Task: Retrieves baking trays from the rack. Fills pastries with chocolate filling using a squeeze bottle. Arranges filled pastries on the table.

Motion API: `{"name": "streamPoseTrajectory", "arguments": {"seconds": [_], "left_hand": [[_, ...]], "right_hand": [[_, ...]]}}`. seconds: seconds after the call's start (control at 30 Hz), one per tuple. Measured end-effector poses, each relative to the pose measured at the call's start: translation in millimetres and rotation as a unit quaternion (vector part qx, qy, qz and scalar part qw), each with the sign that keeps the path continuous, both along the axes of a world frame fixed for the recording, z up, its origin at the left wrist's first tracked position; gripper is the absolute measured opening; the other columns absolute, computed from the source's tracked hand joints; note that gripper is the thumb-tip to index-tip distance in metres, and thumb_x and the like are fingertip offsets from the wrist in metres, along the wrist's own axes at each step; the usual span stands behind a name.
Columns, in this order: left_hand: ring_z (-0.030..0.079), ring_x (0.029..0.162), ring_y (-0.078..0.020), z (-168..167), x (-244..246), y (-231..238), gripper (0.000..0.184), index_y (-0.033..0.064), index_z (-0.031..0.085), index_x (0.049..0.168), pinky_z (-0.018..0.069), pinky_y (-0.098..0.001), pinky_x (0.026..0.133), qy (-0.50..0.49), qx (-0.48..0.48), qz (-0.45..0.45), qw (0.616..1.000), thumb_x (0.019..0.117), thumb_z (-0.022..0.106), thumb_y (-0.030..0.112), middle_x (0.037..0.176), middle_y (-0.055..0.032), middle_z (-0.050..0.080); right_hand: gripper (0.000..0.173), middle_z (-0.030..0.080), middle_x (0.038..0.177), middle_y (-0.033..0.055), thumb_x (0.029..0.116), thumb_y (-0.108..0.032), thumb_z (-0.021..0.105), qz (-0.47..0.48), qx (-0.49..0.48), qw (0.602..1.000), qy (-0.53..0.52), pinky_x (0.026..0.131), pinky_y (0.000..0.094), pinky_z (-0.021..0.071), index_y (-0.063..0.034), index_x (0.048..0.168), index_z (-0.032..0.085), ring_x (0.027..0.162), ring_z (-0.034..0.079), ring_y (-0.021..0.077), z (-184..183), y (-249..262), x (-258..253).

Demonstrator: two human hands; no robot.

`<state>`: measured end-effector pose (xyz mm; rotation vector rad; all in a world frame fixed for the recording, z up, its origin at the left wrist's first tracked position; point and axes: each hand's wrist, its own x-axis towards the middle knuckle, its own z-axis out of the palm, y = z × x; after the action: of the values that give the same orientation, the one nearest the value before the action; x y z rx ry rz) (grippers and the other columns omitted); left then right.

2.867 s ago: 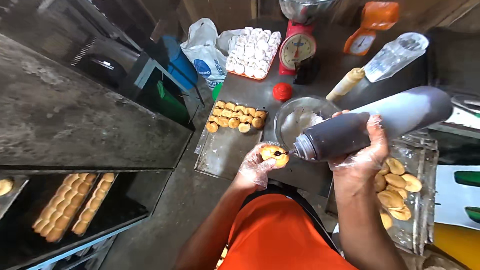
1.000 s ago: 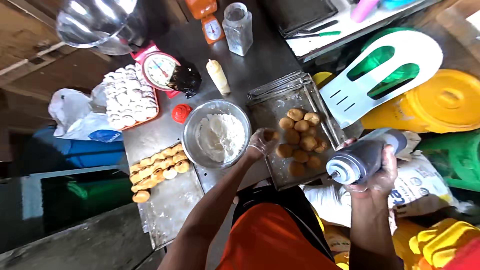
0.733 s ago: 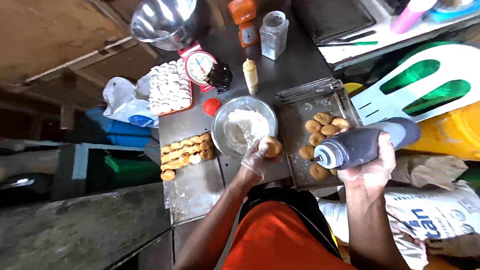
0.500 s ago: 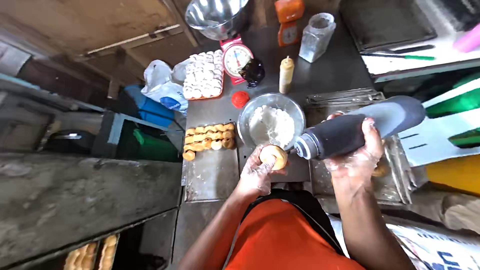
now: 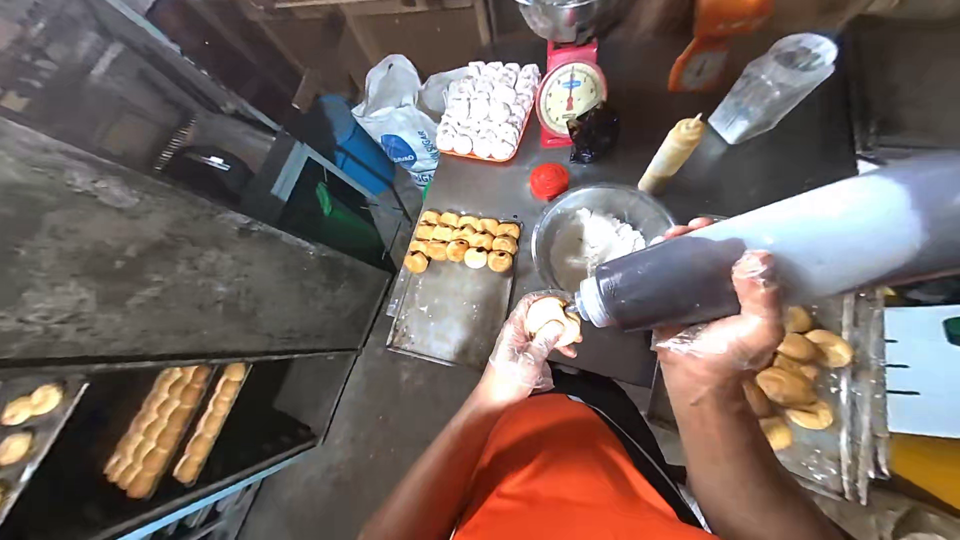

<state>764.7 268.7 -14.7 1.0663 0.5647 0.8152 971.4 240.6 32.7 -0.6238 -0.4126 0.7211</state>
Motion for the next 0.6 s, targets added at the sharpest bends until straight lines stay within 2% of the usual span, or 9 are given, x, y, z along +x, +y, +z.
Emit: {"name": "streamPoseTrajectory", "arguments": {"seconds": [0.07, 0.17, 0.3, 0.4, 0.43, 0.5, 0.6], "left_hand": [[0.072, 0.089, -0.0290, -2, -5, 2, 0.043, -0.0057, 0.038, 0.141, 0.0634, -0.0445, 0.079, -0.009, -0.004, 0.003, 1.000, 0.1018, 0.054, 0.005, 0.110, -0.0190, 0.067], [0.072, 0.091, -0.0262, 1, -19, 8, 0.044, -0.0035, 0.041, 0.142, 0.0639, -0.0429, 0.080, 0.025, 0.007, -0.010, 1.000, 0.1010, 0.056, 0.003, 0.114, -0.0155, 0.067], [0.070, 0.098, -0.0202, 1, -29, 13, 0.041, -0.0060, 0.048, 0.138, 0.0633, -0.0373, 0.084, 0.118, 0.103, -0.055, 0.986, 0.0994, 0.059, 0.002, 0.122, -0.0146, 0.064], [0.069, 0.101, -0.0144, -2, -26, 12, 0.043, -0.0075, 0.047, 0.139, 0.0611, -0.0314, 0.087, 0.174, 0.169, -0.059, 0.968, 0.0994, 0.059, 0.005, 0.124, -0.0139, 0.063], [0.070, 0.097, -0.0164, -6, -26, 11, 0.044, -0.0081, 0.044, 0.140, 0.0626, -0.0336, 0.084, 0.157, 0.154, -0.048, 0.974, 0.1004, 0.057, 0.006, 0.120, -0.0141, 0.064], [0.072, 0.091, -0.0247, -18, -25, 9, 0.046, -0.0079, 0.038, 0.142, 0.0641, -0.0424, 0.081, 0.062, 0.089, -0.019, 0.994, 0.1029, 0.054, 0.009, 0.113, -0.0163, 0.067], [0.072, 0.092, -0.0292, -21, -26, 7, 0.048, -0.0035, 0.037, 0.143, 0.0636, -0.0478, 0.080, -0.061, 0.021, -0.006, 0.998, 0.1039, 0.055, 0.019, 0.113, -0.0162, 0.068]], "right_hand": [[0.043, 0.066, 0.126, 0.0172, 0.0969, -0.038, 0.063, -0.005, 0.022, 0.999, -0.024, 0.103, 0.0490, 0.0523, -0.0055, 0.125, 0.062, 0.119, 0.063, 0.0312, -6, 2, -9], [0.041, 0.069, 0.119, 0.0188, 0.0898, -0.027, 0.075, 0.026, 0.023, 0.996, -0.081, 0.096, 0.0504, 0.0563, -0.0045, 0.122, 0.064, 0.111, 0.067, 0.0324, -12, 2, -11], [0.040, 0.070, 0.114, 0.0175, 0.0836, -0.018, 0.079, 0.127, -0.006, 0.978, -0.166, 0.092, 0.0509, 0.0586, -0.0050, 0.119, 0.066, 0.106, 0.069, 0.0317, -7, 3, -5], [0.042, 0.071, 0.113, 0.0158, 0.0837, -0.020, 0.081, 0.107, -0.035, 0.980, -0.164, 0.091, 0.0505, 0.0590, -0.0055, 0.120, 0.064, 0.105, 0.069, 0.0301, -9, 9, -16], [0.041, 0.071, 0.114, 0.0167, 0.0855, -0.021, 0.079, 0.079, -0.032, 0.986, -0.145, 0.093, 0.0513, 0.0584, -0.0047, 0.120, 0.065, 0.107, 0.069, 0.0312, -10, 11, -22], [0.038, 0.069, 0.120, 0.0180, 0.0915, -0.025, 0.073, 0.048, -0.016, 0.996, -0.067, 0.098, 0.0510, 0.0558, -0.0043, 0.122, 0.064, 0.113, 0.067, 0.0323, -9, 12, -33], [0.035, 0.069, 0.121, 0.0171, 0.0965, -0.033, 0.064, 0.029, -0.038, 0.998, 0.031, 0.100, 0.0501, 0.0553, -0.0063, 0.120, 0.064, 0.117, 0.066, 0.0306, -5, 12, -41]]}}
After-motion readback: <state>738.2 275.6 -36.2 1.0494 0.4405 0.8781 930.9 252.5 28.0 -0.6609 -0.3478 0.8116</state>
